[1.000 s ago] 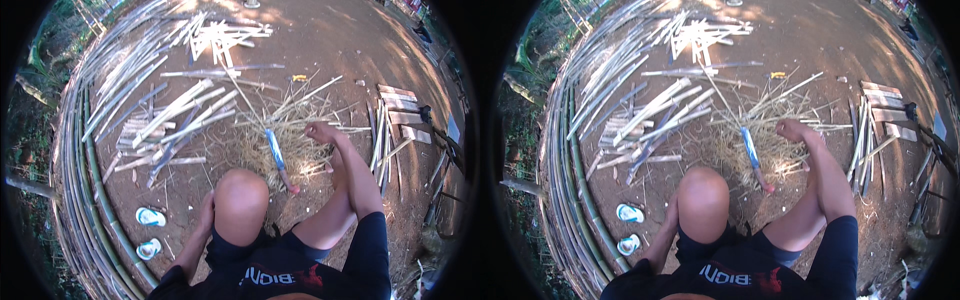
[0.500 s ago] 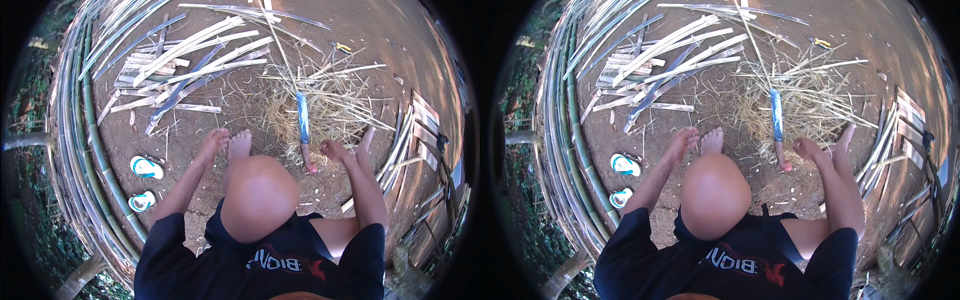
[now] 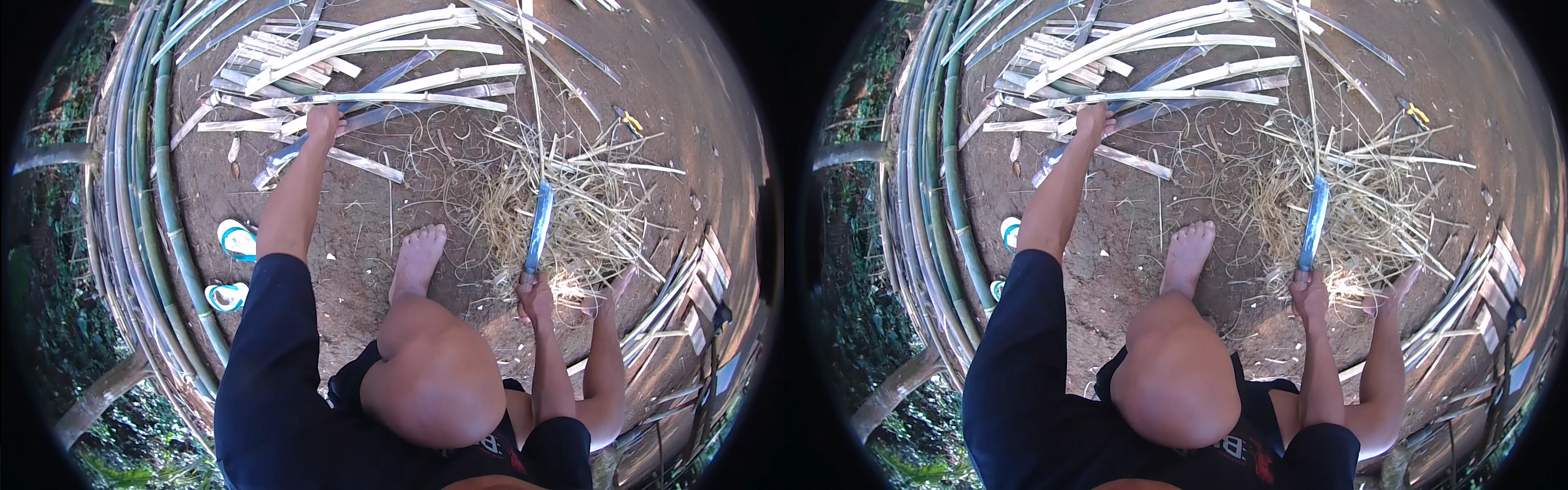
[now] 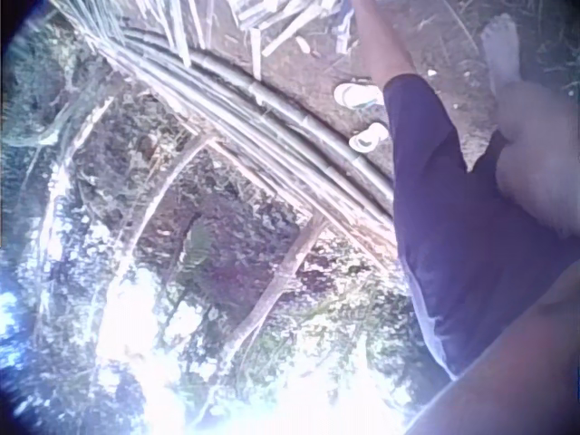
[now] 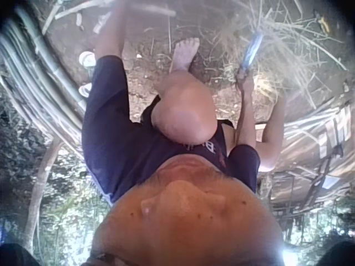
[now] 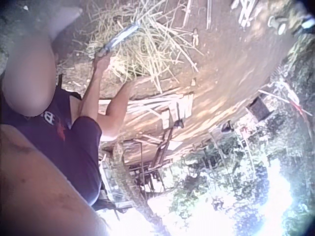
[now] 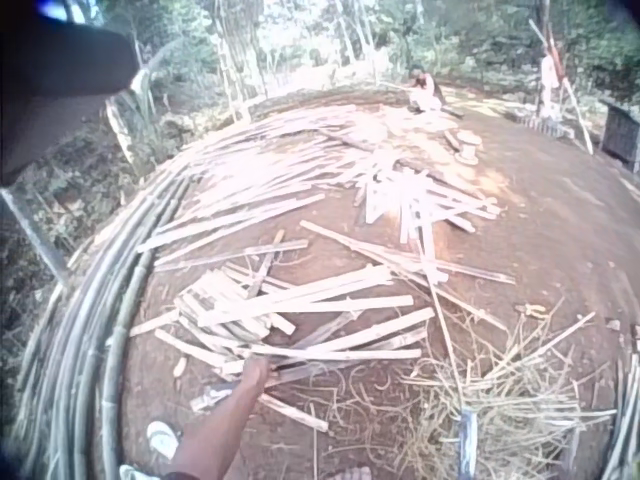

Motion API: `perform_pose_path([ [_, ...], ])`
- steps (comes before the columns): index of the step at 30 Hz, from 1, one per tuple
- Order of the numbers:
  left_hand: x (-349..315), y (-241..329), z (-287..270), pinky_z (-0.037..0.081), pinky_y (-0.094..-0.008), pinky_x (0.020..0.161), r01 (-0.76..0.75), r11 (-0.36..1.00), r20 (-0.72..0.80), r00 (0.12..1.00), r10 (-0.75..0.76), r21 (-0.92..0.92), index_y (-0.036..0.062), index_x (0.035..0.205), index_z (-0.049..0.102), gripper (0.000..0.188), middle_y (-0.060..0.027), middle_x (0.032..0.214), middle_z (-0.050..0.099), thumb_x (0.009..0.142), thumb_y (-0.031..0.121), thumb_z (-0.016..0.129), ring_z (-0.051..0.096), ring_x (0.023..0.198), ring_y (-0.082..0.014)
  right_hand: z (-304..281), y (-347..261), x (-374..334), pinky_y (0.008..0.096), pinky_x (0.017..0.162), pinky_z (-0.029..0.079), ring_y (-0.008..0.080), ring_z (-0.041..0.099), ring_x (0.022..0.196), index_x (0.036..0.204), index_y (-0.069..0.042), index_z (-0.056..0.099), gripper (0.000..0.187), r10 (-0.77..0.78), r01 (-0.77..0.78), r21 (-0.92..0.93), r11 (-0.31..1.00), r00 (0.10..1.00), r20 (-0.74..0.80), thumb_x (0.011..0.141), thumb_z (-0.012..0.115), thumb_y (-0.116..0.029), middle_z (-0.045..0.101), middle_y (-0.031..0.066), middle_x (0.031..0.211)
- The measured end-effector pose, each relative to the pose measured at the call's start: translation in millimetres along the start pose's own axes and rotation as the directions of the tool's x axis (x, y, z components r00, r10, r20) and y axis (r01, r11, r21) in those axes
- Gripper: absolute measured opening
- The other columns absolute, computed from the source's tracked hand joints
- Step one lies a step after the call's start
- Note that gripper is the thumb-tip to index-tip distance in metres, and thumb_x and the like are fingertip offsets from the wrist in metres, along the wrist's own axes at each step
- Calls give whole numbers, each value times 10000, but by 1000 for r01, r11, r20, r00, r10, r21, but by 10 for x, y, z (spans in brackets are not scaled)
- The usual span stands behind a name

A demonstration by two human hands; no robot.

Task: The person sits on the ground and uses a knife to split long bamboo poles into thin strips. They hold the bamboo with one hand and use the knife to shave and split the material, creating a pile of bamboo shavings and strips.

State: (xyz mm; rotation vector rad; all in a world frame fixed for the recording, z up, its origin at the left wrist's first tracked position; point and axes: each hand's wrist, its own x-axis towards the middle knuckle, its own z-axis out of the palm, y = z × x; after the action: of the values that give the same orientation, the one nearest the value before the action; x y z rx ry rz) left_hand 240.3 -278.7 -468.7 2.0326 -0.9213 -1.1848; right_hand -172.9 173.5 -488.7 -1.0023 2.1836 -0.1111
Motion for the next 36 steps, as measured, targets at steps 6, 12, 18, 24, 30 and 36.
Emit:
perform_pose_path([
  [6, 259, -54, -86, 515, -439, 763, -218, 693, 38, 963, 266, 687, -58, 909, 634, 384, -218, 861, 667, 844, 321, 641, 651, 834, -354, -36, -188, 104, 483, 775, 493, 418, 644, 844, 1092, -41, 465, 529, 56, -54, -76, 996, 998, 21, 728, 688, -353, 660, 240, 870],
  [12, -460, -158, 14, 445, -475, 888, -667, 196, 436, 652, 620, 718, 34, 1028, 619, 386, -181, 1092, 608, 839, 366, 673, 549, 1077, -365, -50, -229, 85, 451, 777, 500, 399, 650, 850, 1088, -12, 502, 543, 159, -158, -95, 983, 987, -2, 721, 683, -369, 662, 231, 896],
  [18, -395, -41, -137, 465, -474, 819, -764, 157, 673, 631, 385, 626, 20, 960, 611, 214, -210, 965, 637, 903, 211, 534, 606, 927, -398, -74, -239, 41, 468, 793, 506, 414, 649, 846, 1091, -15, 510, 526, 124, -125, -88, 988, 992, -23, 742, 666, -377, 664, 244, 873],
  [24, -757, 455, -479, 483, -402, 712, -669, 472, 706, 696, 128, 574, -24, 921, 629, 390, -165, 720, 638, 956, 322, 454, 632, 711, -284, -143, -302, -37, 455, 810, 510, 408, 644, 888, 1123, -14, 504, 570, 121, -121, -32, 992, 993, -1, 735, 679, -393, 661, 248, 930],
  [30, -1550, 806, -683, 505, -294, 581, -497, 730, 716, 698, 15, 470, -9, 997, 613, 328, -47, 700, 594, 987, 288, 475, 582, 603, -134, -275, -56, 5, 412, 826, 515, 375, 659, 932, 1210, 54, 515, 695, 127, -128, 1, 992, 985, 119, 714, 690, -401, 658, 278, 999],
  [36, -2517, 999, -446, 516, -233, 624, -371, 921, 735, 657, 169, 120, -14, 1151, 586, 244, -71, 835, 619, 944, 111, 549, 601, 677, -127, -713, -274, -283, 408, 782, 506, 348, 661, 859, 1000, 107, 593, 579, 106, -128, 285, 950, 990, 92, 788, 621, -431, 659, 269, 892],
])
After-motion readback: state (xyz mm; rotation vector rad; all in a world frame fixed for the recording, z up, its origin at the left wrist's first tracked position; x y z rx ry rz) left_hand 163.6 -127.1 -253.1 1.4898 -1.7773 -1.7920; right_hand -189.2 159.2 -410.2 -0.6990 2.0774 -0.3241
